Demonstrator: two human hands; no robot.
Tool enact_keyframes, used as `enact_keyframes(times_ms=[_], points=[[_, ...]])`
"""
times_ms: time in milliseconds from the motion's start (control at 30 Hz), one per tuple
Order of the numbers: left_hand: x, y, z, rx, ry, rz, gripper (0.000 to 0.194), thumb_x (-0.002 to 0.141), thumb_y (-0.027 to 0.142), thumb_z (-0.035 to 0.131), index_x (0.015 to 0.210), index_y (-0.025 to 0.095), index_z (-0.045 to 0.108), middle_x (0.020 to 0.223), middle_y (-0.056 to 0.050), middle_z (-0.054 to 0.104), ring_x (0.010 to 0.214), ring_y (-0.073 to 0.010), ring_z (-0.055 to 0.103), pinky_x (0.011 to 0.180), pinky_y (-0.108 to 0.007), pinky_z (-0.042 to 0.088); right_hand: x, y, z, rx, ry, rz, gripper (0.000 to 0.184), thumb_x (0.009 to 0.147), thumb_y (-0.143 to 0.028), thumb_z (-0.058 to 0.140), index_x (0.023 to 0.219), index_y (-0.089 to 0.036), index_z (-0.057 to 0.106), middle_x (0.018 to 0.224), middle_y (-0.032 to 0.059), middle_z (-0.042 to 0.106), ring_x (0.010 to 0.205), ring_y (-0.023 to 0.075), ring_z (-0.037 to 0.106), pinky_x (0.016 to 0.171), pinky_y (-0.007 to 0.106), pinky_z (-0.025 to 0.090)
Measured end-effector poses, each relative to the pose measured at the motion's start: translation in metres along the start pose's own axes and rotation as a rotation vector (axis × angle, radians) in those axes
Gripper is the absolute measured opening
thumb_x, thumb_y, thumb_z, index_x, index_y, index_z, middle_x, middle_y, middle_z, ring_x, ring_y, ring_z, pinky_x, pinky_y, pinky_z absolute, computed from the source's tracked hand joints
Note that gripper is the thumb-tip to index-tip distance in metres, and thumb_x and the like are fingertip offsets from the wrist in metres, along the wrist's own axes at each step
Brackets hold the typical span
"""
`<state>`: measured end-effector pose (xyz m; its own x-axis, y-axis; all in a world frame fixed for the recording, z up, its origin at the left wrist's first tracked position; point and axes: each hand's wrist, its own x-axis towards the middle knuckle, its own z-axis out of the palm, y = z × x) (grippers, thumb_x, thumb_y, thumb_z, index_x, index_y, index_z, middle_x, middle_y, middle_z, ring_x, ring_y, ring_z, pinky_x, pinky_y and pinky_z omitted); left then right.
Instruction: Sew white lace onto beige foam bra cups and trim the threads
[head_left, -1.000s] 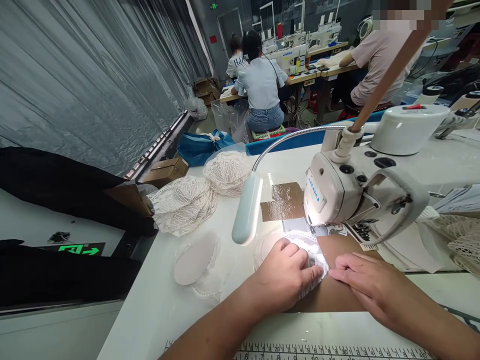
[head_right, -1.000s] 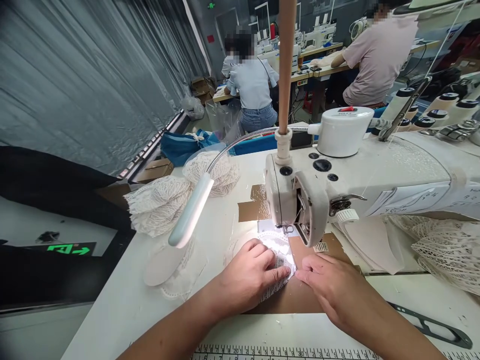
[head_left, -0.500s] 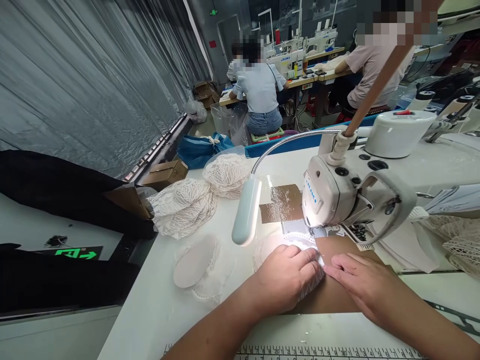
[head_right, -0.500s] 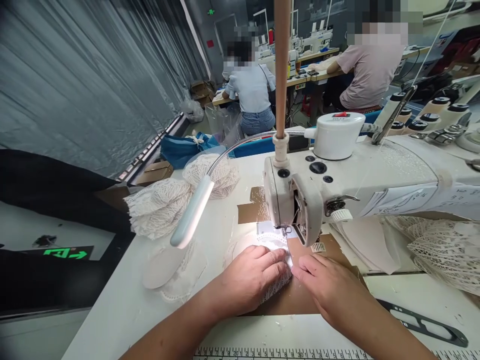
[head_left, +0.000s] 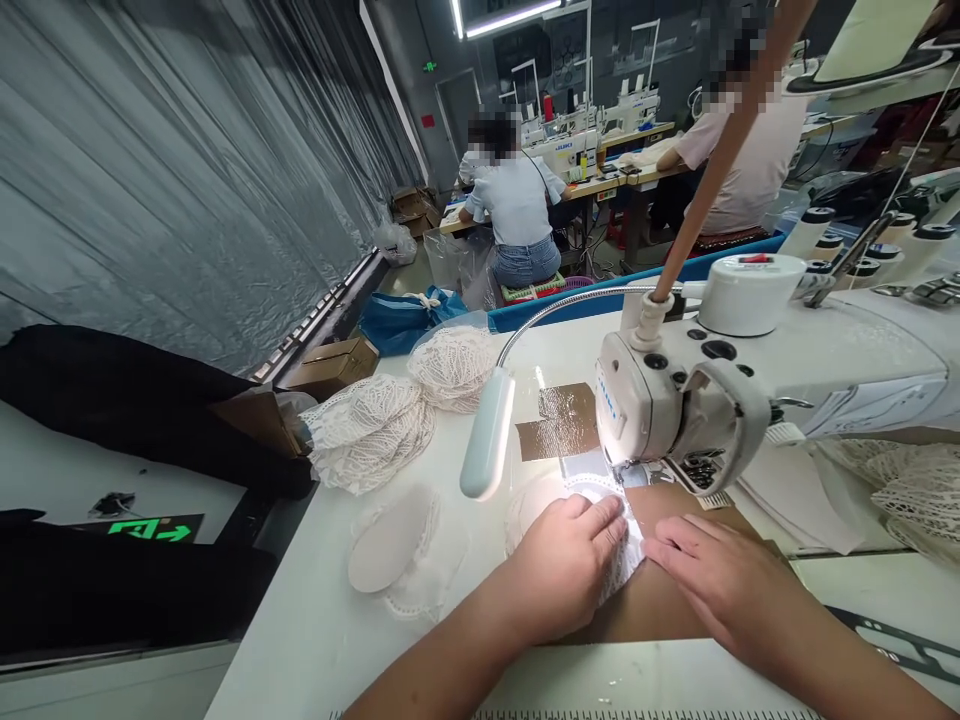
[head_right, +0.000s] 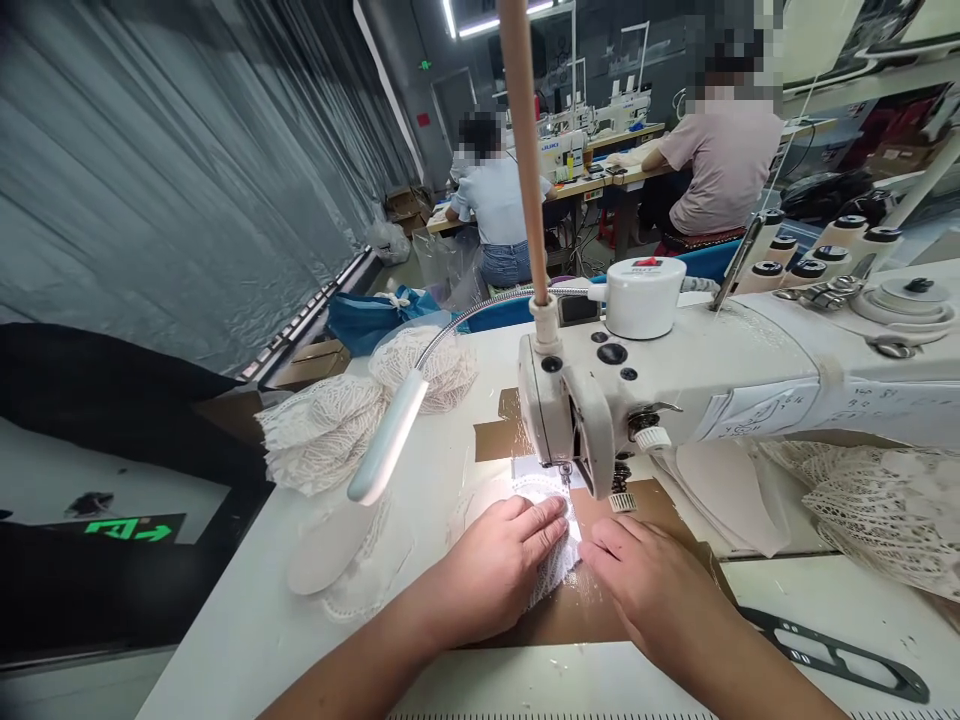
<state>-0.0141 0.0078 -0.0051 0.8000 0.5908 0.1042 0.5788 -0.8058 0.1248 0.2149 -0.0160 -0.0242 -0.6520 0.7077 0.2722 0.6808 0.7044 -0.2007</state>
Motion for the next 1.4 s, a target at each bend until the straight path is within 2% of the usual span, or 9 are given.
enact_keyframes(times_ms=[200, 367, 533, 733, 900, 1033, 1133, 1233, 1400], points=[[0.009, -0.016, -0.003, 0.009, 0.029, 0.015, 0.041, 0.092, 0.019, 0.046, 0.131, 0.010, 0.053, 0.139, -0.011, 0.054, 0.097, -0.0251, 0.055, 0.084, -0.037, 0.050, 0.013, 0.005, 0.001, -0.086, 0.051, 0.006, 0.035, 0.085, -0.003, 0.035, 0.088, -0.017, 0.067, 0.078, 0.0066, 0.062, 0.065, 0.0211, 0.055, 0.056, 0.032, 0.037], [0.019, -0.032, -0.008, 0.016, -0.029, 0.042, 0.041, 0.090, 0.020, 0.049, 0.131, 0.011, 0.053, 0.139, -0.013, 0.054, 0.102, -0.0253, 0.054, 0.086, -0.038, 0.049, 0.027, 0.002, -0.003, -0.126, 0.046, 0.078, 0.038, 0.084, -0.003, 0.034, 0.095, -0.018, 0.068, 0.080, 0.0054, 0.063, 0.053, 0.0170, 0.050, 0.049, 0.031, 0.029], [0.022, -0.039, -0.007, 0.019, -0.005, 0.018, 0.040, 0.090, 0.019, 0.050, 0.130, 0.014, 0.054, 0.134, -0.011, 0.057, 0.103, -0.0250, 0.054, 0.088, -0.039, 0.047, 0.029, 0.001, -0.002, -0.150, 0.031, 0.167, 0.042, 0.080, -0.003, 0.039, 0.106, -0.021, 0.066, 0.083, 0.0037, 0.066, 0.045, 0.0139, 0.041, 0.045, 0.030, 0.021], [0.018, -0.036, -0.007, -0.018, 0.035, 0.088, 0.035, 0.093, 0.017, 0.046, 0.127, 0.016, 0.057, 0.133, -0.010, 0.059, 0.100, -0.0222, 0.054, 0.086, -0.037, 0.047, 0.029, 0.002, 0.001, -0.165, 0.036, 0.183, 0.051, 0.077, -0.001, 0.037, 0.114, -0.020, 0.066, 0.087, 0.0070, 0.068, 0.045, 0.0127, 0.045, 0.044, 0.026, 0.027], [0.020, -0.041, -0.003, -0.052, 0.054, 0.059, 0.037, 0.092, 0.017, 0.046, 0.127, 0.017, 0.058, 0.130, -0.011, 0.061, 0.099, -0.0225, 0.054, 0.085, -0.037, 0.046, 0.027, 0.006, 0.009, -0.202, 0.033, 0.203, 0.058, 0.076, -0.002, 0.038, 0.124, -0.023, 0.063, 0.085, 0.0065, 0.068, 0.040, 0.0116, 0.042, 0.038, 0.024, 0.025], [0.023, -0.047, -0.001, -0.077, 0.039, 0.032, 0.043, 0.088, 0.016, 0.051, 0.131, 0.019, 0.056, 0.130, -0.010, 0.061, 0.094, -0.0225, 0.054, 0.082, -0.037, 0.046, 0.020, 0.013, 0.018, -0.166, -0.012, 0.217, 0.063, 0.077, -0.004, 0.038, 0.132, -0.027, 0.058, 0.093, 0.0081, 0.069, 0.042, 0.0132, 0.049, 0.038, 0.024, 0.033], [0.025, -0.049, -0.001, -0.087, 0.039, 0.020, 0.044, 0.087, 0.015, 0.052, 0.131, 0.019, 0.056, 0.131, -0.009, 0.060, 0.096, -0.0233, 0.054, 0.085, -0.038, 0.045, 0.017, 0.017, 0.019, -0.104, 0.007, 0.242, 0.058, 0.082, -0.007, 0.038, 0.130, -0.031, 0.058, 0.101, 0.0062, 0.070, 0.052, 0.0153, 0.059, 0.042, 0.025, 0.041], [0.026, -0.050, -0.001, -0.091, 0.053, 0.010, 0.042, 0.087, 0.016, 0.052, 0.129, 0.018, 0.057, 0.132, -0.009, 0.060, 0.099, -0.0234, 0.053, 0.087, -0.038, 0.044, 0.017, 0.018, 0.018, -0.063, 0.056, 0.241, 0.051, 0.084, -0.010, 0.040, 0.126, -0.033, 0.060, 0.105, 0.0053, 0.070, 0.069, 0.0195, 0.066, 0.050, 0.026, 0.048], [0.028, -0.050, 0.002, -0.071, 0.080, -0.020, 0.037, 0.090, 0.018, 0.049, 0.125, 0.017, 0.060, 0.122, -0.011, 0.064, 0.094, -0.0231, 0.053, 0.082, -0.037, 0.045, 0.017, 0.016, 0.019, -0.077, 0.078, 0.234, 0.055, 0.081, -0.007, 0.044, 0.127, -0.034, 0.060, 0.109, 0.0062, 0.070, 0.081, 0.0219, 0.068, 0.055, 0.027, 0.050]])
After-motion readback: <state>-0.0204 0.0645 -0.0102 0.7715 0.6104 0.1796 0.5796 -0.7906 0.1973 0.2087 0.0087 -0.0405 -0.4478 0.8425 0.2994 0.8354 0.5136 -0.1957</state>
